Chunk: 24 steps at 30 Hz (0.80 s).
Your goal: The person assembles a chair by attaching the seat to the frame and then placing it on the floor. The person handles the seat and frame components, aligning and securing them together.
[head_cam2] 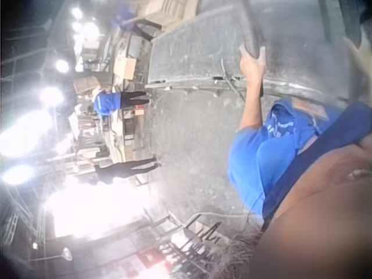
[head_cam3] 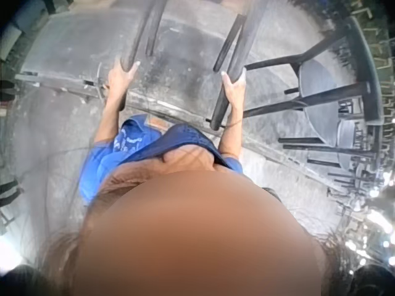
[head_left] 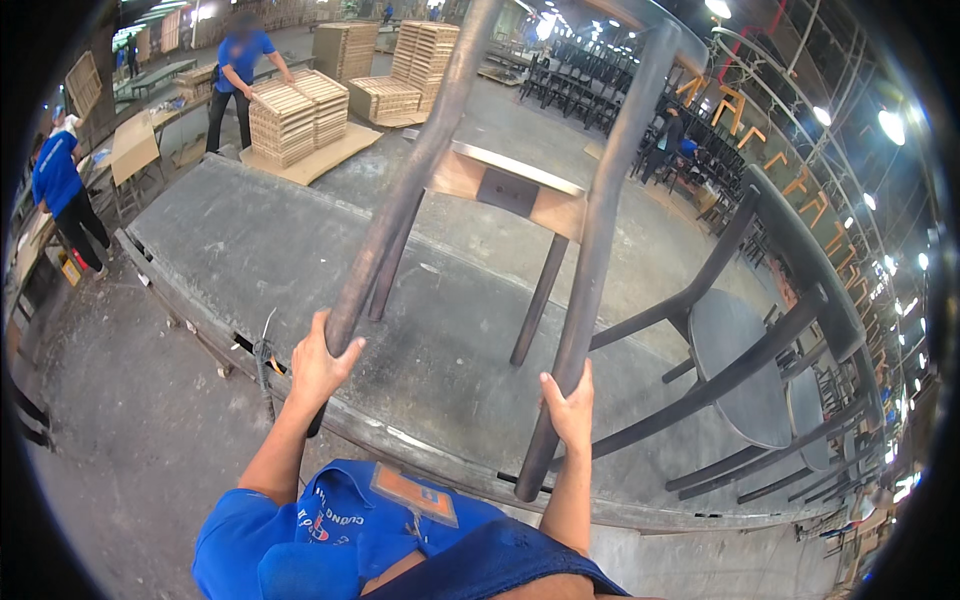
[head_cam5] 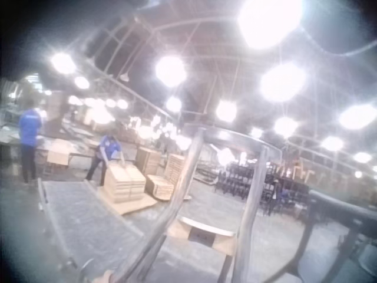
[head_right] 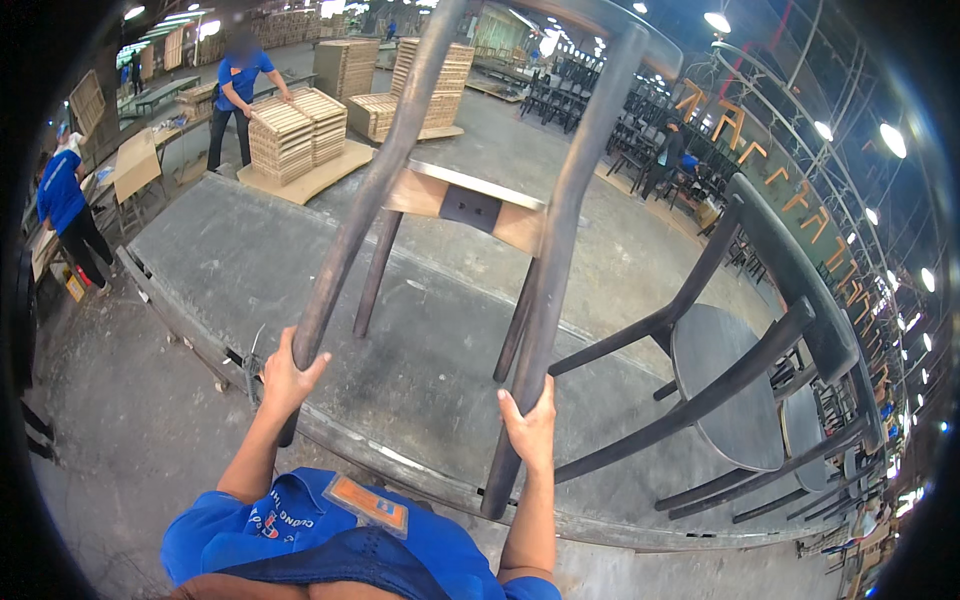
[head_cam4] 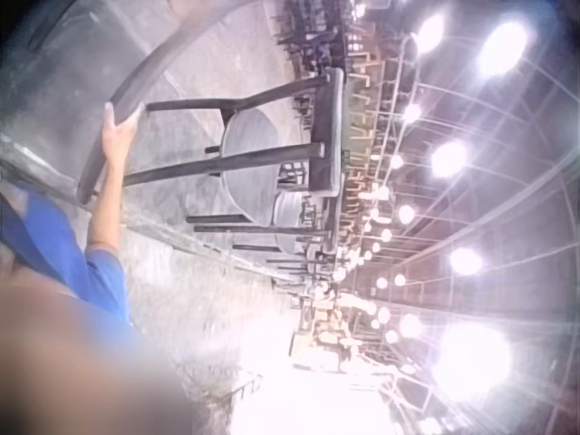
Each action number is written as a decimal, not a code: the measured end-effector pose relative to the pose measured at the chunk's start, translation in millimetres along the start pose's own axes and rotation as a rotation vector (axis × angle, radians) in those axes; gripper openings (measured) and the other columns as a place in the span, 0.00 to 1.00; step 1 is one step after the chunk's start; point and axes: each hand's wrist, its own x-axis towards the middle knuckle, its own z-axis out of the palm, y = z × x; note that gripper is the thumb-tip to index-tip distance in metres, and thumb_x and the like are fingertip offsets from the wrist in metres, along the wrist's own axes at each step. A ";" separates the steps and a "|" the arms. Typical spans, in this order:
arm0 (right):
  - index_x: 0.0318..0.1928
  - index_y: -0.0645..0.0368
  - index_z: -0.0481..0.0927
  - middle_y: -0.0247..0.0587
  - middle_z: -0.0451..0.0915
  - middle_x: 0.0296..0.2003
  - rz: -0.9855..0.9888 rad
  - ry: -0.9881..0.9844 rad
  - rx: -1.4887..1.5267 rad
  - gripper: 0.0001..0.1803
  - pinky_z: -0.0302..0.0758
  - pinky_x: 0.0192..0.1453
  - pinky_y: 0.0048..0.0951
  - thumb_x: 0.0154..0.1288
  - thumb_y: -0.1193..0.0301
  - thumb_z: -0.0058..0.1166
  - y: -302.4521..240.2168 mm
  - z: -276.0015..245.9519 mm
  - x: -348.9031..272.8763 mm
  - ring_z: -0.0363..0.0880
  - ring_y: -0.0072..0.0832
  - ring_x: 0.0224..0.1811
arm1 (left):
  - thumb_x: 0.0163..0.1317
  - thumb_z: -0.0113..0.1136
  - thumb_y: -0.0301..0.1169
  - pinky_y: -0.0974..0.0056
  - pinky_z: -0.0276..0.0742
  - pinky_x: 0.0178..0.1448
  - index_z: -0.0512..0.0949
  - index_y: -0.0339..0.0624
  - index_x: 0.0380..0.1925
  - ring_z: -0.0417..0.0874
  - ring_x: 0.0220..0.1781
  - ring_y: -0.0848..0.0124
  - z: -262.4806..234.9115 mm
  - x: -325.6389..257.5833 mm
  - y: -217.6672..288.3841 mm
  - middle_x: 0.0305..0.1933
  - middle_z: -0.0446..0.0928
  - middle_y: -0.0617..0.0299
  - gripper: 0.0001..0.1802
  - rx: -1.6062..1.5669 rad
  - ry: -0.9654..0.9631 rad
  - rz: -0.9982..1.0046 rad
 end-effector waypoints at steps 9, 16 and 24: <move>0.51 0.64 0.65 0.36 0.75 0.29 0.043 -0.096 0.190 0.25 0.73 0.24 0.24 0.59 0.68 0.63 3.8 -1.8 13.3 0.74 0.21 0.20 | 0.57 0.63 0.49 0.52 0.76 0.46 0.64 0.41 0.60 0.81 0.45 0.46 6.9 -2.7 8.4 0.46 0.78 0.41 0.36 -0.071 0.125 0.054; 0.51 0.61 0.66 0.35 0.75 0.29 0.029 -0.076 0.248 0.24 0.72 0.24 0.23 0.58 0.68 0.63 7.9 -1.3 9.3 0.74 0.20 0.20 | 0.58 0.62 0.47 0.52 0.76 0.48 0.64 0.41 0.60 0.80 0.47 0.47 15.2 -21.3 7.3 0.50 0.77 0.43 0.35 0.039 0.296 0.092; 0.49 0.62 0.67 0.35 0.74 0.29 0.020 -0.084 0.276 0.23 0.72 0.23 0.23 0.58 0.68 0.64 13.0 -0.9 3.2 0.73 0.20 0.20 | 0.58 0.63 0.46 0.53 0.76 0.47 0.63 0.42 0.60 0.81 0.48 0.49 13.2 -26.9 7.5 0.50 0.77 0.45 0.35 0.011 0.269 0.060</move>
